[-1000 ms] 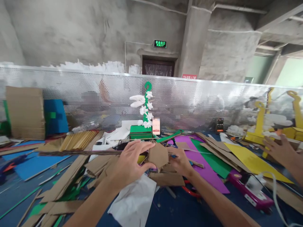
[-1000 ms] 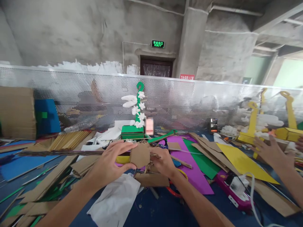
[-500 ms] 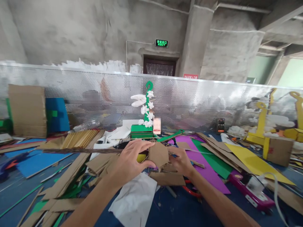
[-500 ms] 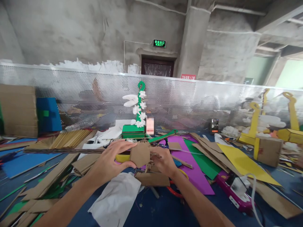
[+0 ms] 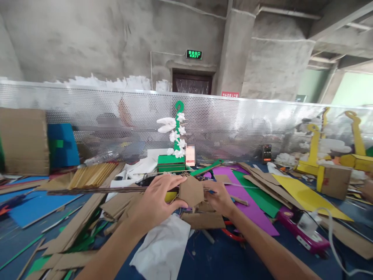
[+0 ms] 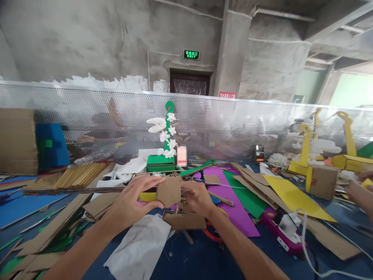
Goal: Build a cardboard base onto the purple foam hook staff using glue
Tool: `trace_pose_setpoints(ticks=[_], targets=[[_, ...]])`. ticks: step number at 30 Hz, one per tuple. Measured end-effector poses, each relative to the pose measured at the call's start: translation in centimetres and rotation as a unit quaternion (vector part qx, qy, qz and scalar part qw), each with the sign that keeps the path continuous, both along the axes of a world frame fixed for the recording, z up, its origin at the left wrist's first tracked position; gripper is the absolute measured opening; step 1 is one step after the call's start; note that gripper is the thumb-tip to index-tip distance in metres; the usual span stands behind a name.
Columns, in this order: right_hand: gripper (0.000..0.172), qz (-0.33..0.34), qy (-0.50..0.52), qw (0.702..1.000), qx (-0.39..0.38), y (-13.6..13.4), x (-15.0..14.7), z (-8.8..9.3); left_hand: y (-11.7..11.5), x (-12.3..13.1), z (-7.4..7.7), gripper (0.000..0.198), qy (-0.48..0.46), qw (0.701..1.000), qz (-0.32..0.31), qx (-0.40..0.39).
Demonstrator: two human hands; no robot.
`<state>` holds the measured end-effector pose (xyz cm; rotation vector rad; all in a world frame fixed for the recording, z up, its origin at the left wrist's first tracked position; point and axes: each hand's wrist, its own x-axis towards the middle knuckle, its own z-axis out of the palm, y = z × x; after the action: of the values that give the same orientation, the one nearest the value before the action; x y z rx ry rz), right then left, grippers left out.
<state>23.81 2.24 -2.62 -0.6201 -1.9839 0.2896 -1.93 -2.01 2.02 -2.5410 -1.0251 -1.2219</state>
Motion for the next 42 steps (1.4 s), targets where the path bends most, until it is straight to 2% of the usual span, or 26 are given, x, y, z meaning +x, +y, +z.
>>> trace_pose_setpoints(ticks=[3,7,13,20,28,36,42], targets=[[0.028,-0.002,-0.001,1.0,-0.002,0.2,0.0,-0.1,-0.1,-0.1,0.2,0.065,0.012,1.0,-0.006,0.012],[0.034,-0.002,-0.003,1.0,0.003,0.2,-0.1,0.1,-0.7,0.4,0.7,0.081,0.047,0.998,-0.012,0.036],[0.042,-0.012,-0.012,0.999,0.032,0.2,-0.2,-0.1,-0.9,1.3,0.3,0.056,0.085,0.992,-0.03,0.092],[0.039,0.014,-0.006,0.999,0.037,0.3,-0.1,-0.1,-0.5,1.2,0.0,0.058,0.075,0.99,-0.032,0.118],[0.041,0.002,-0.006,0.999,0.032,0.1,-0.1,0.3,-0.6,1.2,0.2,0.055,0.089,0.986,-0.03,0.14],[0.03,0.011,0.014,1.0,-0.01,-0.3,-0.1,1.0,-0.7,0.4,1.0,0.049,0.157,0.952,-0.056,0.255],[0.031,0.022,0.012,1.0,-0.001,-0.7,-0.2,1.4,-0.2,0.1,0.9,0.046,0.162,0.947,-0.072,0.268]])
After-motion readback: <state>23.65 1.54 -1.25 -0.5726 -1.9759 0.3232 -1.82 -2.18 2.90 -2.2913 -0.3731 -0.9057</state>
